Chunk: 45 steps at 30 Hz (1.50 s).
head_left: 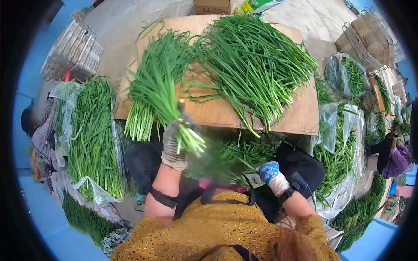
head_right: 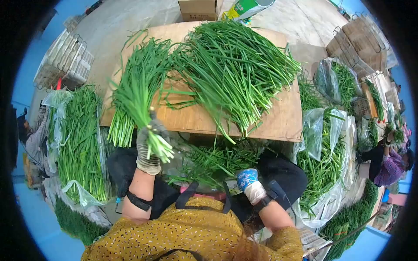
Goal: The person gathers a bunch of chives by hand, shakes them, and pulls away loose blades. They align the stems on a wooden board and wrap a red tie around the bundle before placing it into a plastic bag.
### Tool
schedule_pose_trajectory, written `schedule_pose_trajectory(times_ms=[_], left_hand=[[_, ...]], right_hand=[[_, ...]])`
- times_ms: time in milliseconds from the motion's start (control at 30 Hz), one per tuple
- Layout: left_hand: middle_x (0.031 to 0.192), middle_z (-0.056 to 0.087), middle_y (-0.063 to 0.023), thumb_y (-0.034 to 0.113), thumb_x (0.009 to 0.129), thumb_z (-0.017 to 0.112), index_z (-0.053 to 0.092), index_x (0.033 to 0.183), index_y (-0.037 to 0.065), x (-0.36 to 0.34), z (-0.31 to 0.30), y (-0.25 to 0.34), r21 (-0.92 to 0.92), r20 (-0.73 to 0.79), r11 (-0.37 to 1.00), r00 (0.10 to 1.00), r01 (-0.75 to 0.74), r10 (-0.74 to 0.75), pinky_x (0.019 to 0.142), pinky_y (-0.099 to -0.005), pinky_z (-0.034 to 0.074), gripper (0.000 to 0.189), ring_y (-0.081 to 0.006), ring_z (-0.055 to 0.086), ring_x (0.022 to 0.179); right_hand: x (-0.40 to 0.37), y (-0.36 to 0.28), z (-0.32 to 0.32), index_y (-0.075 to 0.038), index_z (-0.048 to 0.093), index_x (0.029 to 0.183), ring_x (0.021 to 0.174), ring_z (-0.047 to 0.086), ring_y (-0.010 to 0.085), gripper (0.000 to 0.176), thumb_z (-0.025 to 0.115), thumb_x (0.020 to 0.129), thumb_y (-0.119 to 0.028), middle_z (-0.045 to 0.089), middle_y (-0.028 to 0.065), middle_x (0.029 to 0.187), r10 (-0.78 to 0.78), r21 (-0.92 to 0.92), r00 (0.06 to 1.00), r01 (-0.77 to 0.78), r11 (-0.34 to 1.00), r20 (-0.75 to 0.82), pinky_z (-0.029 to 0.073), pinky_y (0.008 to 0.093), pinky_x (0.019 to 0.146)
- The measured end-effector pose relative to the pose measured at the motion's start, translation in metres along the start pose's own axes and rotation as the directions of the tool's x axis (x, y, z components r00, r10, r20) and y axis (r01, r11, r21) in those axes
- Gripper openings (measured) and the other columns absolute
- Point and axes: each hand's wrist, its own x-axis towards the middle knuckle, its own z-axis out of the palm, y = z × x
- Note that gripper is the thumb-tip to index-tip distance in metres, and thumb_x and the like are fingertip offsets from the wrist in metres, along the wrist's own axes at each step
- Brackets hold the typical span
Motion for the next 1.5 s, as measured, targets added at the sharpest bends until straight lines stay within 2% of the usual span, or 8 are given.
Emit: schedule_pose_trajectory(times_ms=[267,367,433,567,733,1100,1233,1500], left_hand=[[0.091,0.064,-0.0098,0.009,0.081,0.067,0.045,0.129,0.002,0.006,-0.018,-0.037,0.409,-0.375,0.845,0.908,0.343,-0.187,0.081,-0.0440,0.056,0.054,-0.0260,0.065,0.085],[0.091,0.064,-0.0093,0.008,0.079,0.068,0.048,0.126,0.001,0.008,-0.012,-0.039,0.399,-0.376,0.860,0.912,0.318,-0.163,0.078,-0.0433,0.057,0.052,-0.0254,0.066,0.085],[0.091,0.064,-0.0085,0.008,0.078,0.069,0.050,0.124,0.001,0.009,-0.008,-0.035,0.366,-0.374,0.874,0.911,0.320,-0.177,0.077,-0.0425,0.057,0.050,-0.0241,0.066,0.084],[0.096,0.064,-0.0086,0.008,0.079,0.068,0.050,0.124,0.002,0.012,-0.016,-0.033,0.458,-0.438,0.814,0.887,0.358,-0.144,0.077,-0.0413,0.057,0.048,-0.0243,0.066,0.084],[0.101,0.065,-0.0111,0.013,0.080,0.068,0.051,0.124,0.002,0.007,-0.023,-0.045,0.419,-0.500,0.769,0.830,0.482,-0.248,0.075,-0.0409,0.057,0.048,-0.0260,0.066,0.085],[0.101,0.065,-0.0125,0.013,0.082,0.066,0.057,0.113,-0.001,0.002,-0.033,-0.057,0.276,-0.443,0.831,0.831,0.484,-0.337,0.084,-0.0397,0.053,0.035,-0.0272,0.064,0.095],[0.095,0.065,-0.0100,0.014,0.083,0.066,0.057,0.111,0.001,0.000,-0.014,-0.064,0.140,-0.479,0.905,0.828,0.401,-0.293,0.084,-0.0423,0.053,0.033,-0.0280,0.064,0.094],[0.094,0.066,-0.0036,0.020,0.085,0.064,0.062,0.105,0.005,0.002,0.008,-0.086,0.222,-0.411,0.888,0.865,0.402,-0.289,0.080,-0.0264,0.048,0.025,-0.0139,0.061,0.086]], right_hand=[[0.054,-0.048,-0.065,-0.002,0.061,0.105,0.071,0.062,0.0158,0.028,0.060,0.090,-0.026,0.066,0.0070,0.085,0.307,0.798,0.873,0.477,-0.368,-0.380,0.049,0.0303,0.064],[0.062,-0.072,-0.024,-0.008,0.067,0.088,0.064,0.064,0.0209,0.014,0.061,0.086,-0.020,0.066,0.0106,0.071,0.507,0.745,0.549,0.531,0.403,-0.665,0.048,0.0314,0.057],[0.027,-0.073,-0.014,-0.011,0.070,0.092,0.073,0.068,0.0261,0.017,0.060,0.084,-0.022,0.069,0.0151,0.082,0.035,0.280,0.895,0.102,0.955,-0.444,0.050,0.0340,0.058],[0.020,-0.048,0.034,-0.014,0.068,0.086,0.070,0.065,0.0286,0.015,0.063,0.076,-0.024,0.067,0.0107,0.077,-0.026,0.098,0.956,0.057,0.994,-0.291,0.051,0.0409,0.058],[-0.032,-0.016,-0.100,-0.008,0.062,0.105,0.074,0.061,0.0343,0.031,0.070,0.076,-0.015,0.064,0.0154,0.083,0.426,0.445,0.140,0.161,0.881,-0.894,0.048,0.0406,0.065],[-0.024,-0.074,-0.088,-0.004,0.067,0.098,0.082,0.065,0.0299,0.018,0.064,0.082,-0.012,0.066,0.0164,0.089,0.378,0.625,0.499,0.655,0.423,-0.779,0.051,0.0355,0.074],[-0.054,-0.063,-0.102,0.002,0.060,0.112,0.104,0.057,0.0341,0.034,0.055,0.090,-0.023,0.060,0.0193,0.112,0.474,0.340,-0.022,0.668,0.663,-0.880,0.044,0.0416,0.092],[-0.012,-0.099,-0.112,0.002,0.037,0.138,0.107,0.054,0.0264,0.056,0.048,0.095,-0.032,0.054,0.0180,0.123,0.482,0.373,0.064,0.725,0.579,-0.874,0.043,0.0369,0.092]])
